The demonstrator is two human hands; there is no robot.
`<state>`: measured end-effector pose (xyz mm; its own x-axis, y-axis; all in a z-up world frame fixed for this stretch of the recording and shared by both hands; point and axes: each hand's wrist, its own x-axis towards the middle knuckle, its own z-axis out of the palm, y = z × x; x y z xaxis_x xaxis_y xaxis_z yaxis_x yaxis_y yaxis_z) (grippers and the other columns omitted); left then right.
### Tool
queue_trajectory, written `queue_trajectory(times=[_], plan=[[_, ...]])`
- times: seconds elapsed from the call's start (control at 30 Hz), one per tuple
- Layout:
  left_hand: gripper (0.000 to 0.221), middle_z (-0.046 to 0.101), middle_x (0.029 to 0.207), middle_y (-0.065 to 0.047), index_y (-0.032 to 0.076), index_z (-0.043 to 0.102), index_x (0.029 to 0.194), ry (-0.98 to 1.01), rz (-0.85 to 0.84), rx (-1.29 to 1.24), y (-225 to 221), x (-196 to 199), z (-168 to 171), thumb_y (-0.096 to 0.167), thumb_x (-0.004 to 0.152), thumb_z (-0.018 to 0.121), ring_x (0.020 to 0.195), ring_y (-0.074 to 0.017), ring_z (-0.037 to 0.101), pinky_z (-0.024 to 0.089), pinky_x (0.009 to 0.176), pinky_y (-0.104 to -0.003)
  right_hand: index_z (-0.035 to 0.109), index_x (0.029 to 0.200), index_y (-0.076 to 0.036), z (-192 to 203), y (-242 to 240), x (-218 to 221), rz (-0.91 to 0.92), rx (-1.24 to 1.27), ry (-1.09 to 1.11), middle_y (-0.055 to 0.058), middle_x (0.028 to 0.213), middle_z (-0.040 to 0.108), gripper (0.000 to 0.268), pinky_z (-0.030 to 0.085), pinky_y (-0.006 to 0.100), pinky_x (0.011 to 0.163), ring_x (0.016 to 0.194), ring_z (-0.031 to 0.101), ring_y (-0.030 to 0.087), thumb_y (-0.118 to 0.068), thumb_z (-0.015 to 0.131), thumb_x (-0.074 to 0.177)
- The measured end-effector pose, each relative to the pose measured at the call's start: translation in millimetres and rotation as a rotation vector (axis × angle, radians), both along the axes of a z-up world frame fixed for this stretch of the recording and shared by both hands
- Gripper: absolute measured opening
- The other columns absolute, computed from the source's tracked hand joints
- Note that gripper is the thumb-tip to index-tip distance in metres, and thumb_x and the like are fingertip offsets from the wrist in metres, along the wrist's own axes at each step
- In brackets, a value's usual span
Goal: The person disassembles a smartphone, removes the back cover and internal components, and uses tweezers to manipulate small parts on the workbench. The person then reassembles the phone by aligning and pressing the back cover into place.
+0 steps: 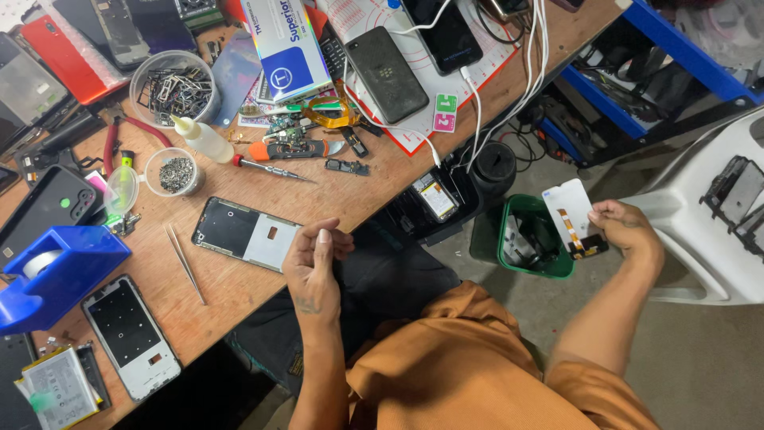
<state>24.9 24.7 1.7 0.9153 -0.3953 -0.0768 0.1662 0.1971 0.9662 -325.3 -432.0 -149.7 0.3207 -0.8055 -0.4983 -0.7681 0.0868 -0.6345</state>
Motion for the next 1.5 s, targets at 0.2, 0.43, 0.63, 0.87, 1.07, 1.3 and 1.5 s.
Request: queue_trajectory(times=[0.2,0.43,0.63,0.87,1.07,1.3,1.5], plan=[[0.023,0.071,0.089,-0.008,-0.003,0.067,0.114,0.009,0.114,-0.061,25.8,5.2,-9.0,0.015,0.105,0.057,0.079,-0.0132,0.065,0.050,0.073,-0.026,0.074,0.114,-0.005,6.3,5.4,8.0,-0.041,-0.378,0.303,0.019,0.106,0.076,0.024,0.052,0.035,0.079,0.089,0.068,0.020,-0.006,0.074,0.090],[0.022,0.072,0.087,-0.008,-0.002,0.069,0.112,0.028,0.326,-0.015,60.8,-2.6,-20.9,0.014,0.105,0.055,0.078,-0.0117,0.065,0.050,0.072,-0.025,0.074,0.112,0.000,77.7,62.8,139.0,0.275,-0.443,-0.188,0.009,0.097,0.073,0.013,0.051,0.027,0.080,0.087,0.065,0.011,-0.008,0.074,0.102],[0.019,0.072,0.096,-0.009,-0.005,0.067,0.114,-0.009,0.538,-0.004,80.8,-11.4,-20.2,0.005,0.102,0.057,0.086,-0.0132,0.067,0.053,0.078,-0.027,0.074,0.111,-0.002,174.3,203.8,258.1,0.636,-0.399,-0.503,0.004,0.095,0.072,0.013,0.050,0.024,0.078,0.082,0.062,0.007,-0.012,0.075,0.102],[0.034,0.065,0.124,-0.018,-0.010,0.056,0.131,0.038,0.598,-0.066,83.9,-3.5,-17.0,0.003,0.099,0.055,0.116,-0.0202,0.062,0.050,0.104,-0.032,0.060,0.128,-0.002,185.3,365.8,361.9,1.185,-0.650,-0.722,0.018,0.120,0.064,0.067,0.049,0.047,0.099,0.113,0.060,0.036,-0.032,0.089,0.075],[0.047,0.058,0.135,-0.024,-0.010,0.048,0.141,0.087,0.507,-0.018,84.9,3.3,-9.8,0.006,0.097,0.054,0.130,-0.0252,0.057,0.044,0.113,-0.035,0.056,0.131,0.000,174.6,396.2,386.7,1.194,-0.755,-0.581,0.017,0.124,0.061,0.087,0.042,0.049,0.100,0.113,0.055,0.037,-0.042,0.092,0.064],[0.048,0.057,0.135,-0.023,-0.009,0.048,0.142,0.065,0.503,-0.021,84.3,6.6,-3.9,0.004,0.097,0.054,0.127,-0.0235,0.057,0.044,0.113,-0.034,0.054,0.140,-0.004,173.0,380.1,393.2,1.304,-0.604,-0.568,0.016,0.117,0.062,0.086,0.037,0.049,0.107,0.114,0.055,0.034,-0.027,0.088,0.065],[0.027,0.061,0.114,-0.013,-0.004,0.062,0.121,-0.070,0.715,0.232,93.9,3.2,2.6,0.000,0.095,0.060,0.097,-0.0148,0.061,0.052,0.087,-0.029,0.054,0.140,-0.002,185.8,363.6,397.7,1.462,-0.549,-0.525,0.019,0.117,0.062,0.082,0.035,0.048,0.108,0.116,0.056,0.035,-0.025,0.086,0.068]])
